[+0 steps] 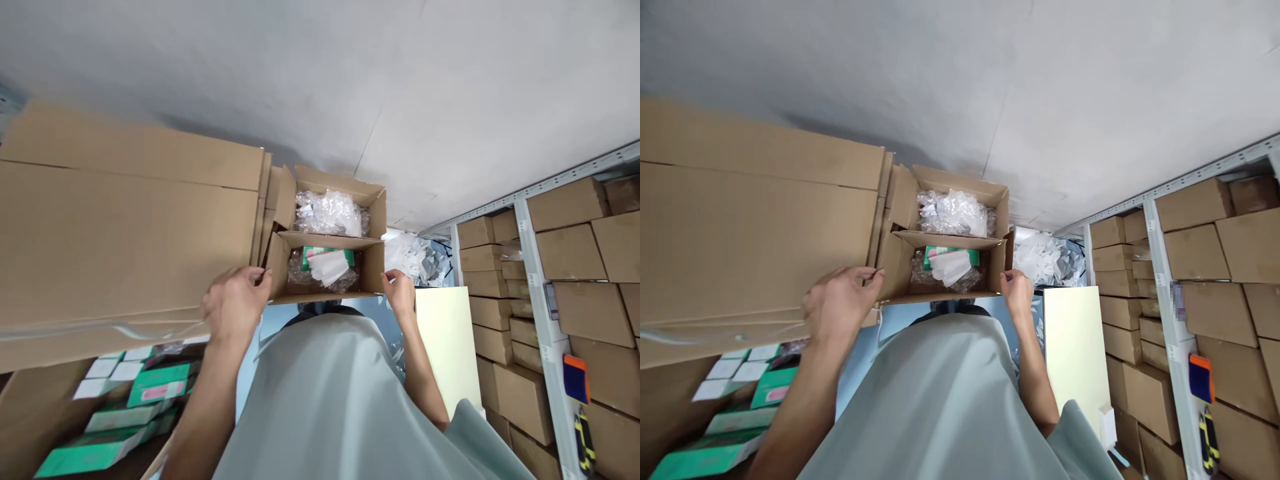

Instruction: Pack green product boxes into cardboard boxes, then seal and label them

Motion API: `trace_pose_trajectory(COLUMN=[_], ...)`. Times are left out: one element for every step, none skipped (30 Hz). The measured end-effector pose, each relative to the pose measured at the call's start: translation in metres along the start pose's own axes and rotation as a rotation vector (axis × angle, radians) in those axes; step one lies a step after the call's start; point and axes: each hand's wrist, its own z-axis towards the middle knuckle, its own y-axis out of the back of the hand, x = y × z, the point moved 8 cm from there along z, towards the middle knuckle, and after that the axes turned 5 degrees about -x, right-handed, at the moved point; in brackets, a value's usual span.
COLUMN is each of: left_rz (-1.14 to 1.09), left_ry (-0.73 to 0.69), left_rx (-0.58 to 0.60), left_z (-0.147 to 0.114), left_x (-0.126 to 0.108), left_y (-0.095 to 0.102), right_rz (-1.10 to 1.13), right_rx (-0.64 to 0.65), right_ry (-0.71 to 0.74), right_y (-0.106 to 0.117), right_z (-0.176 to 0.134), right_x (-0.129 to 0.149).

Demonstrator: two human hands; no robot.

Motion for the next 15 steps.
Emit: trace_pose_trajectory(left_rz=[0.005, 0.010, 0.015, 0.019, 0.018, 0.014, 0.004, -0.009, -0.025, -0.038, -0.050, -0.059, -0.065, -0.068, -0.072], left_ry=[0.002, 0.003, -0.003, -0.017, -0.034, -0.050, -0.068, -0.086, -0.106, -0.135, -0.174, -0.222, -0.276, -0.332, -0.387], left_rx=[0.019, 0.037, 0.051, 0.058, 0.058, 0.051, 0.044, 0.038, 0.035, 0.042, 0.058, 0.077, 0.098, 0.118, 0.135], left_z=[0.001, 0.001, 0.001, 0.001, 0.000, -0.002, -0.003, -0.005, -0.007, -0.008, -0.010, -0.012, -0.015, -0.020, -0.026], left_x=[0.001, 0.001, 0.000, -0.003, -0.006, -0.010, -0.015, -0.021, -0.028, -0.036, -0.046, -0.059, -0.072, -0.088, -0.104], left_y=[-0.001, -0.001, -0.001, -0.001, 0.000, 0.002, 0.003, 0.004, 0.004, 0.002, -0.001, -0.007, -0.014, -0.022, -0.030], right_rz=[-0.015, -0.031, -0.046, -0.059, -0.067, -0.071, -0.071, -0.070, -0.068, -0.066, -0.064, -0.061, -0.057, -0.051, -0.041], right_rx=[-0.007, -0.015, -0.022, -0.030, -0.041, -0.060, -0.083, -0.109, -0.137, -0.164, -0.187, -0.206, -0.223, -0.238, -0.252], right_ry=[-0.023, -0.043, -0.059, -0.071, -0.082, -0.093, -0.105, -0.120, -0.141, -0.166, -0.196, -0.231, -0.267, -0.303, -0.337], right_y=[0.000, 0.000, 0.001, 0.002, 0.005, 0.008, 0.013, 0.018, 0.025, 0.032, 0.040, 0.047, 0.055, 0.062, 0.069], right_z=[-0.002, -0.003, -0.005, -0.007, -0.010, -0.014, -0.019, -0.025, -0.033, -0.041, -0.049, -0.059, -0.069, -0.079, -0.089], right_x=[0.002, 0.003, 0.005, 0.005, 0.004, 0.002, -0.002, -0.008, -0.017, -0.027, -0.040, -0.054, -0.070, -0.086, -0.103])
